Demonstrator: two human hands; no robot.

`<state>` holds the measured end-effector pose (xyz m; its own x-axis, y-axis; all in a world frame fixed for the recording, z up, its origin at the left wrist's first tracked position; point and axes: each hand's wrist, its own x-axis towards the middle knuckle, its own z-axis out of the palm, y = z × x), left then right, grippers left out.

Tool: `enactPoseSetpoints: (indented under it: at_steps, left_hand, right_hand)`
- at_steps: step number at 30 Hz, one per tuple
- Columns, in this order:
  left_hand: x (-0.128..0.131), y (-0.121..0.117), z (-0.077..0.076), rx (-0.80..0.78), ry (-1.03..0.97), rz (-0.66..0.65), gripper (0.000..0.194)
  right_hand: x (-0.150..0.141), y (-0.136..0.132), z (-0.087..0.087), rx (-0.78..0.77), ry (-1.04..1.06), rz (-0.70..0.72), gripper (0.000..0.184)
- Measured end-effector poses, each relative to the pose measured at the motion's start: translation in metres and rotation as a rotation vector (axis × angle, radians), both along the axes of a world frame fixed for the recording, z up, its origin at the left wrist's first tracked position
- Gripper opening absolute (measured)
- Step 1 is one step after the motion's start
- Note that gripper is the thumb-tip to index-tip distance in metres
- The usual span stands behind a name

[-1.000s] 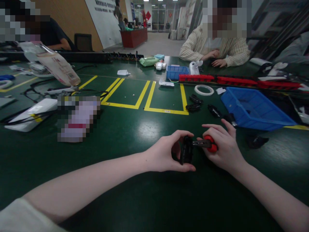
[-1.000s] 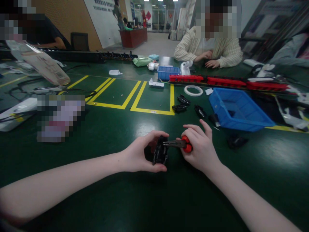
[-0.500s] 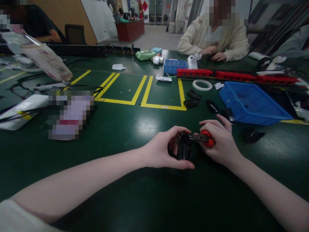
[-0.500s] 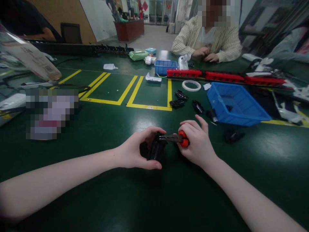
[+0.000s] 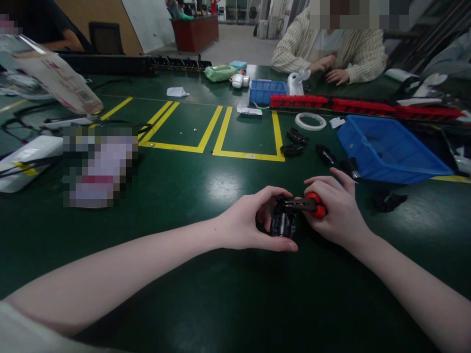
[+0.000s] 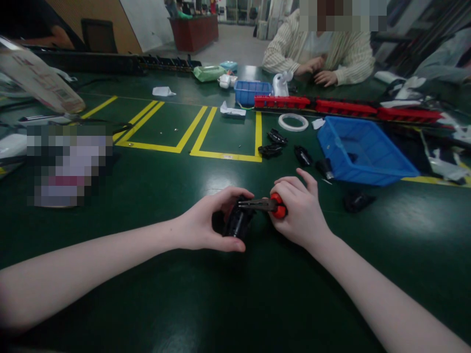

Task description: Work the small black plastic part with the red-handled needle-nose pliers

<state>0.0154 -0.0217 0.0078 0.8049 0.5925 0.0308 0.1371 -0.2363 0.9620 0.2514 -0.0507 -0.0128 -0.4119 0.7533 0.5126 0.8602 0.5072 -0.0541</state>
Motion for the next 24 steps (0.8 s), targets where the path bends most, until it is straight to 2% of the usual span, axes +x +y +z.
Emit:
enactPoseSetpoints:
  at_steps: [24]
  left_hand:
    - [0.0004, -0.0018, -0.0054, 0.026, -0.091, 0.006, 0.073]
  right_hand:
    - [-0.0015, 0.0008, 0.0016, 0.047, -0.004, 0.028, 0.01]
